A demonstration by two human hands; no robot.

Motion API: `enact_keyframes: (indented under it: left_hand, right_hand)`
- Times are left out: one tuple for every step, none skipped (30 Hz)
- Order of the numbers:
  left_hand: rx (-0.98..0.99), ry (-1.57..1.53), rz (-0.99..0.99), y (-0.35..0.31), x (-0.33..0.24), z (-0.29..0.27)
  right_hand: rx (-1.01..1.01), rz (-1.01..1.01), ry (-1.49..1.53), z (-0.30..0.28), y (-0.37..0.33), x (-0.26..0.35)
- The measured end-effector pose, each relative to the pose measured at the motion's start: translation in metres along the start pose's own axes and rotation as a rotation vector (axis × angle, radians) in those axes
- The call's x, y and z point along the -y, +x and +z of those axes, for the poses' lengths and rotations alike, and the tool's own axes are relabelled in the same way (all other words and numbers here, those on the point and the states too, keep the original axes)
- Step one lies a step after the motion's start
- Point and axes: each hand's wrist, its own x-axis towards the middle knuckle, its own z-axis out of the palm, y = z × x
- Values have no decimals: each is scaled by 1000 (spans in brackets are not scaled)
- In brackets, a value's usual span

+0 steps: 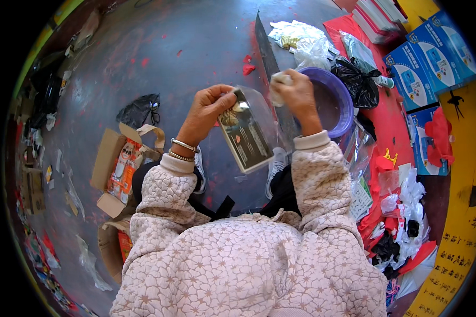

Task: The person wipes the surfaces of several stationery items, including a striped card, a white card with colorful designs, and a book, using a white cloth. The person handles each item one at a time, wiping both sides before placing them on the floor.

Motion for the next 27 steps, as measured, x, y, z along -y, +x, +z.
enact_keyframes:
  left_hand:
    - [-68, -10, -12, 1, -1, -2]
    - [-164, -25, -4, 3, 2, -6]
    - [-262, -40, 4, 6, 6, -10]
    - [-362, -57, 13, 8, 10, -14]
    - [-422, -62, 30, 11, 15, -17]
    - [-450, -69, 69, 12, 14, -16]
    - [-479, -75, 109, 12, 13, -14]
    - [-502, -83, 152, 13, 12, -13]
    - [-498, -92, 174, 12, 9, -14]
    - [-496, -110, 187, 10, 5, -14]
    - [-491, -131, 199, 9, 2, -12]
    - [-487, -151, 211, 9, -1, -10]
    - [-450, -175, 226, 10, -2, -8]
    - [-413, -200, 234, 11, 2, -5]
    - [-376, -225, 242, 10, 2, -4]
    - [-344, -238, 244, 9, -1, -6]
    - [-309, -253, 239, 6, -5, -5]
    - [-275, -268, 235, 4, -8, -4]
    - [-267, -265, 238, 3, -10, -3]
    - [-260, -264, 243, 2, -10, -1]
    - [-254, -263, 247, 2, -11, 0]
    - [-198, -293, 210, 0, -14, -1]
    - [-141, -320, 170, -1, -17, -3]
    - [-85, -347, 131, -3, -21, -4]
    - [-90, -360, 122, -4, -25, -1]
    - [-96, -375, 114, -5, -30, 3]
    - [-100, -389, 106, -6, -31, 5]
  right_hand:
    - [-21, 45, 222, -4, 0, -9]
    - [-36, 80, 435, -9, 2, -12]
    - [-46, 115, 650, -13, 4, -13]
    - [-79, 153, 697, -17, 5, -13]
    - [-110, 193, 745, -20, 3, -13]
    - [-140, 233, 796, -23, 1, -11]
    - [-74, 275, 879, -26, -2, -12]
    - [29, 305, 918, -28, -3, -16]
    - [136, 332, 956, -28, -4, -20]
    - [245, 359, 990, -27, -5, -22]
    - [221, 423, 916, -23, -10, -10]
    - [252, 322, 848, -17, -15, -4]
    - [282, 222, 779, -12, -18, 0]
    - [310, 130, 709, -6, -23, 3]
    - [305, 100, 694, -3, -27, 13]
    - [305, 114, 746, -1, -24, 11]
    - [302, 134, 797, 0, -21, 7]
    - [299, 155, 849, 1, -19, 5]
    - [259, 131, 880, 1, -18, 4]
    - [256, 140, 900, 2, -16, 3]
    - [253, 150, 919, 3, -14, 1]
    - [250, 159, 938, 3, -13, 0]
    - [248, 159, 922, 4, -13, -1]
    - [245, 160, 906, 5, -12, -2]
    - [242, 160, 889, 6, -12, -2]
    - [236, 173, 887, 6, -12, -2]
    - [230, 186, 884, 5, -13, -2]
